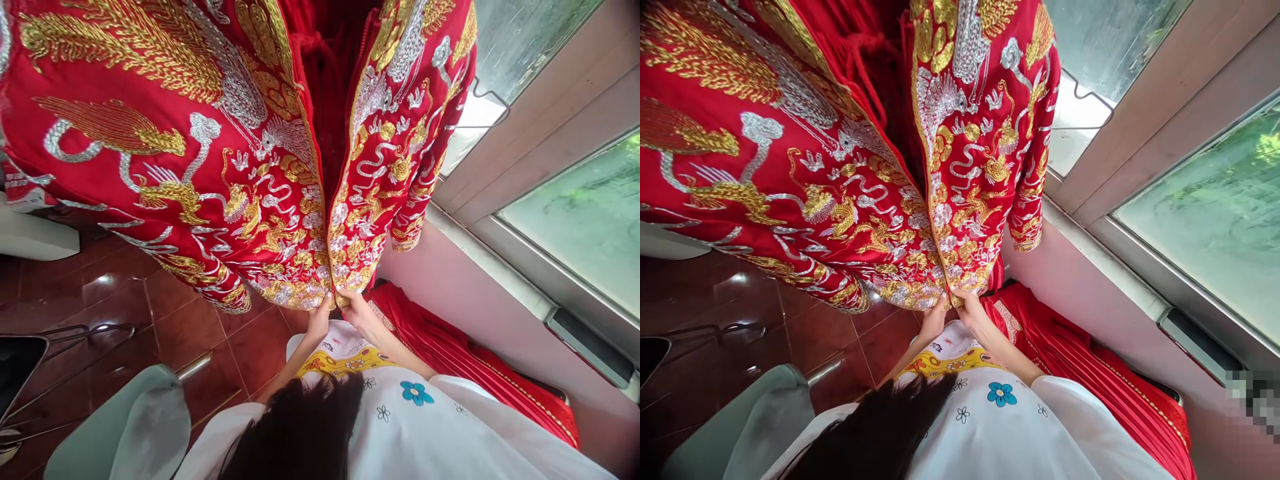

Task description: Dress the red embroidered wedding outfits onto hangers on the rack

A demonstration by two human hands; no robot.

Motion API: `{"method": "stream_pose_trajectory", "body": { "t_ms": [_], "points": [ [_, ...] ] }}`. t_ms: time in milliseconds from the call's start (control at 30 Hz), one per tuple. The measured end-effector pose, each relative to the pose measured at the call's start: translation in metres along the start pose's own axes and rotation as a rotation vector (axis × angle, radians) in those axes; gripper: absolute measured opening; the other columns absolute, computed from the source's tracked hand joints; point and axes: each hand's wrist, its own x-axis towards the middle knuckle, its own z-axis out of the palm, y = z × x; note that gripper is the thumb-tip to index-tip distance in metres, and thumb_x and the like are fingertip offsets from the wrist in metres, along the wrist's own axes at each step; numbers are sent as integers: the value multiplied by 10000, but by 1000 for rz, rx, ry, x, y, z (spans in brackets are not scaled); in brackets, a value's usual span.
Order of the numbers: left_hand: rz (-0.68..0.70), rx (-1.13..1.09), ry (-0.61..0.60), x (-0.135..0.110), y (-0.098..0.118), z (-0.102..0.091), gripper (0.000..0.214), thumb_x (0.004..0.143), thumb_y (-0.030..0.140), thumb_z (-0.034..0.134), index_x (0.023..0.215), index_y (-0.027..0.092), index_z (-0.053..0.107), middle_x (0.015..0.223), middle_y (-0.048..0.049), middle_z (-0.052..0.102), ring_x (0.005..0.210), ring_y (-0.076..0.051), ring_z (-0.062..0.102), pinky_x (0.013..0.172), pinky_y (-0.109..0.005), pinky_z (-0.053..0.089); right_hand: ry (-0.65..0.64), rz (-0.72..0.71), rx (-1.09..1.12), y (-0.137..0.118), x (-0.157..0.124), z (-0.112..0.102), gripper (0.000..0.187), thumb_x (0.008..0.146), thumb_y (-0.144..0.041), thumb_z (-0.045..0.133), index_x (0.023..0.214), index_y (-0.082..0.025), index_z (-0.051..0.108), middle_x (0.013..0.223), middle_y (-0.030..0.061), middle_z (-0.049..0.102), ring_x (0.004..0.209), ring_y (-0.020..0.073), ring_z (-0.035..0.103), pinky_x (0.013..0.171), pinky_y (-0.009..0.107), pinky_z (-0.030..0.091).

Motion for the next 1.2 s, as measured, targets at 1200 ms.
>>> {"method": "stream_pose_trajectory", "body": {
  "t_ms": [1200],
  "points": [
    [263,415,36,65,-28,-36,326,753,310,684,1049,182,632,1196,-84,643,1234,-200,509,1094,-337,317,-79,-6,-770,-53,-8,59,195,631,-216,475,447,-154,493,322,-73,271,325,37,158,381,208,93]
  ]
}}
